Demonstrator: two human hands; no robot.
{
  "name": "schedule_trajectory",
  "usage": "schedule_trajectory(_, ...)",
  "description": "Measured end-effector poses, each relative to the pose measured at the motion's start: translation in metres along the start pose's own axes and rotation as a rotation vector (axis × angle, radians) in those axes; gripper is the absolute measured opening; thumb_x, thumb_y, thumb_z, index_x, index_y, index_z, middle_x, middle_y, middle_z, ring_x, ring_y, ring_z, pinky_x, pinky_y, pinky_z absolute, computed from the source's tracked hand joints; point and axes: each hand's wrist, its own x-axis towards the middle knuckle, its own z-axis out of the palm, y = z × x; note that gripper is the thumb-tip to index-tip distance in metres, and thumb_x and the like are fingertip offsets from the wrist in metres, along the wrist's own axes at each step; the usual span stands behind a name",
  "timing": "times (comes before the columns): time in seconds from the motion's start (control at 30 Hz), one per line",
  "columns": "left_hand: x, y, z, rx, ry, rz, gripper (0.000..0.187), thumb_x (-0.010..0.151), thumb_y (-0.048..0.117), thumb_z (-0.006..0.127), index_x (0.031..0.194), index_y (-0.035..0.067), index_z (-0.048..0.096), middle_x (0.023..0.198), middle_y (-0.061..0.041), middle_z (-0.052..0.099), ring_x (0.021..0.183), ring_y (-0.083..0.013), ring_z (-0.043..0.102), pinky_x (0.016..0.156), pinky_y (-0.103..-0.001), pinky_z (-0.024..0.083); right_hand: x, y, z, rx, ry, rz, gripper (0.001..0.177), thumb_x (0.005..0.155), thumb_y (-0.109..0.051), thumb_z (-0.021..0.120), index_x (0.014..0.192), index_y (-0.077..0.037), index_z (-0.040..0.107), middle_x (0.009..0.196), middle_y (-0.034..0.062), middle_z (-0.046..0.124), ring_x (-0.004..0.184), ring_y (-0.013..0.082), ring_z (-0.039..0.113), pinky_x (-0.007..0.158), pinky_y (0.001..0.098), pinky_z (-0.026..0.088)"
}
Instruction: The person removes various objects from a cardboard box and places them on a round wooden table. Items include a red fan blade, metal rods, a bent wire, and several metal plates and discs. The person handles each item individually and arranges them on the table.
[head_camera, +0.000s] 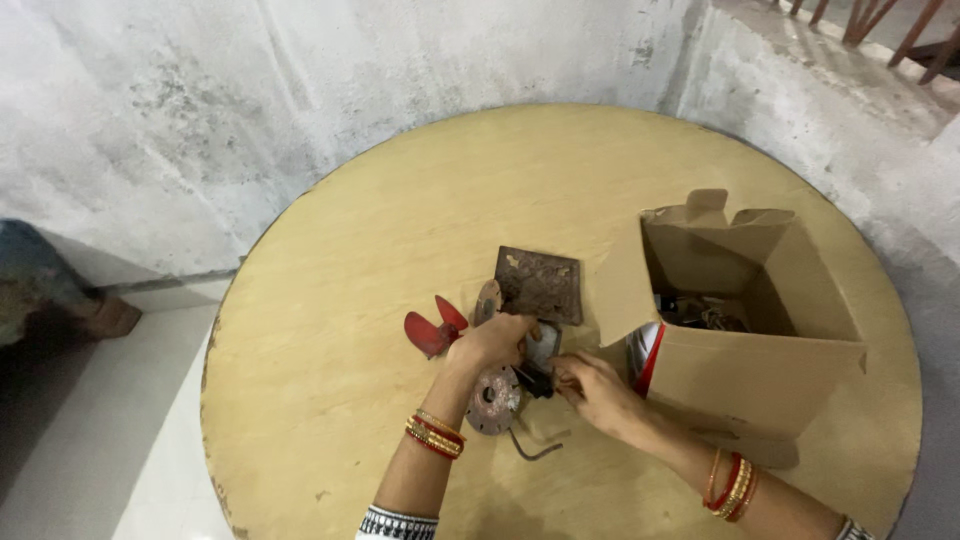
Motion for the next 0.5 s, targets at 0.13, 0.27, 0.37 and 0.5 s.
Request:
schedule_trajectory(0.13, 0.001, 0.008, -0.008, -0.025, 0.032, 0.016, 0.041, 0.08, 0.004, 0.069, 0.121, 0.005, 0.066, 0.106, -0.019, 0.075, 0.104, -0.0335, 0.072, 0.089, -0.043, 0.056, -0.015, -0.01, -0.018, -0.055, 0.062, -0.206, 0.04, 0.086, -0.001, 0.068, 0.126, -0.001, 0.064, 0.126, 0.0138, 0.065, 0.108, 0.028, 0.071, 0.09, 0.0356, 0.061)
schedule_trajectory(0.27, 0.008, 0.028, -0.019, 0.014, 0.08, 0.104, 0.037, 0.082, 0.008, 0.071, 0.118, 0.004, 0.066, 0.102, -0.021, 0.075, 0.1, -0.0357, 0.072, 0.085, -0.045, 0.057, -0.036, -0.028, -0.045, -0.205, 0.084, -0.283, 0.034, 0.09, -0.008, 0.069, 0.123, -0.003, 0.067, 0.127, 0.0113, 0.065, 0.102, 0.0275, 0.071, 0.084, 0.0371, 0.061)
schedule_trajectory(0.37, 0.016, 0.05, -0.03, 0.031, 0.227, 0.194, 0.028, 0.087, 0.01, 0.07, 0.114, 0.003, 0.066, 0.103, -0.019, 0.074, 0.098, -0.0367, 0.072, 0.083, -0.047, 0.058, -0.045, -0.044, -0.083, -0.284, 0.067, -0.228, 0.034, 0.097, -0.016, 0.065, 0.13, -0.011, 0.067, 0.13, 0.0049, 0.065, 0.087, 0.0226, 0.073, 0.079, 0.032, 0.061)
schedule_trajectory(0.5, 0.029, 0.089, -0.042, 0.016, 0.516, 0.28, 0.026, 0.09, 0.011, 0.068, 0.116, 0.006, 0.067, 0.108, -0.017, 0.069, 0.098, -0.0374, 0.07, 0.083, -0.047, 0.058, -0.054, -0.053, -0.149, -0.363, 0.392, -0.502, 0.027, 0.092, -0.015, 0.067, 0.118, -0.008, 0.07, 0.122, 0.0077, 0.068, 0.102, 0.0262, 0.072, 0.086, 0.0359, 0.061)
